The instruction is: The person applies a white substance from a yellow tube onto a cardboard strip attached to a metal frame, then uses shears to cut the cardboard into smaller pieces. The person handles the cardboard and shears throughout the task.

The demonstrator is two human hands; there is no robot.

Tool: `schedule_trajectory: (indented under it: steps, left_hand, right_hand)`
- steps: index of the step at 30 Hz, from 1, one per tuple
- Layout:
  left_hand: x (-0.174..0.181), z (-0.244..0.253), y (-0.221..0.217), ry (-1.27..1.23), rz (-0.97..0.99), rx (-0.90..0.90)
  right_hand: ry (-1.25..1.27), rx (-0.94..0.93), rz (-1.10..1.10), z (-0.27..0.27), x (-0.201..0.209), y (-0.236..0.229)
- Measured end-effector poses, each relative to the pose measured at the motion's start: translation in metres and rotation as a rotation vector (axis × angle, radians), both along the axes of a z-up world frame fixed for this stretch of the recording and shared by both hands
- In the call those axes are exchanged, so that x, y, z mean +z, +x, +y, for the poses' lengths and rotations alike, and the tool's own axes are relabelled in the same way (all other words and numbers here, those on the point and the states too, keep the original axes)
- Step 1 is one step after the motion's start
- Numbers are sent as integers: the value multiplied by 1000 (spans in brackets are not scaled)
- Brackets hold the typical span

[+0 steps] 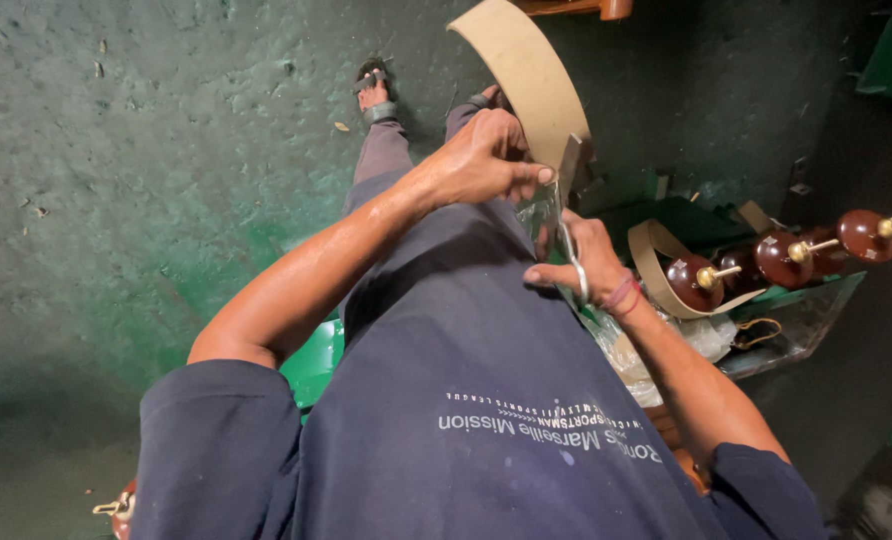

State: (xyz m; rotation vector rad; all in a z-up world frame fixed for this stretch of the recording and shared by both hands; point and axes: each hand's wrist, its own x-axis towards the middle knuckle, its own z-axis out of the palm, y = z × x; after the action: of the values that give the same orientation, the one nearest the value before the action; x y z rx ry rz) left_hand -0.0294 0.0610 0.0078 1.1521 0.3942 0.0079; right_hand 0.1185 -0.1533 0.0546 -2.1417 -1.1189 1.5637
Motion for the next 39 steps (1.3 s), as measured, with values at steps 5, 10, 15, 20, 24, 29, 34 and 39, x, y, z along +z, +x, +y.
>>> schedule_trajectory:
  steps: [5, 10, 15, 20, 24, 29, 34, 39]
  left_hand:
    - [-5, -3, 1, -16, -13, -8]
    - [-12, -5, 0, 59, 42, -46]
    - [-22, -4, 0, -116, 49, -7]
    - [-19, -5, -1, -299, 13, 168]
    - [-5, -1, -8, -448, -1, 94]
    - [10, -17, -9, -634, 43, -53]
    - [-10, -42, -2, -444, -12, -168]
    - [-97, -31, -26, 654, 61, -122]
  right_hand:
    - [177, 30, 54, 7, -2, -2]
    - [113, 36, 96, 6, 5, 2]
    - [-110, -73, 29, 12, 4, -6]
    - [355, 34, 552, 7, 17, 5]
    - [206, -365, 527, 8, 20, 8]
    - [430, -767, 344, 28, -4, -5]
    - [555, -943, 713, 38, -20, -16]
    - [428, -676, 169, 28, -97, 12]
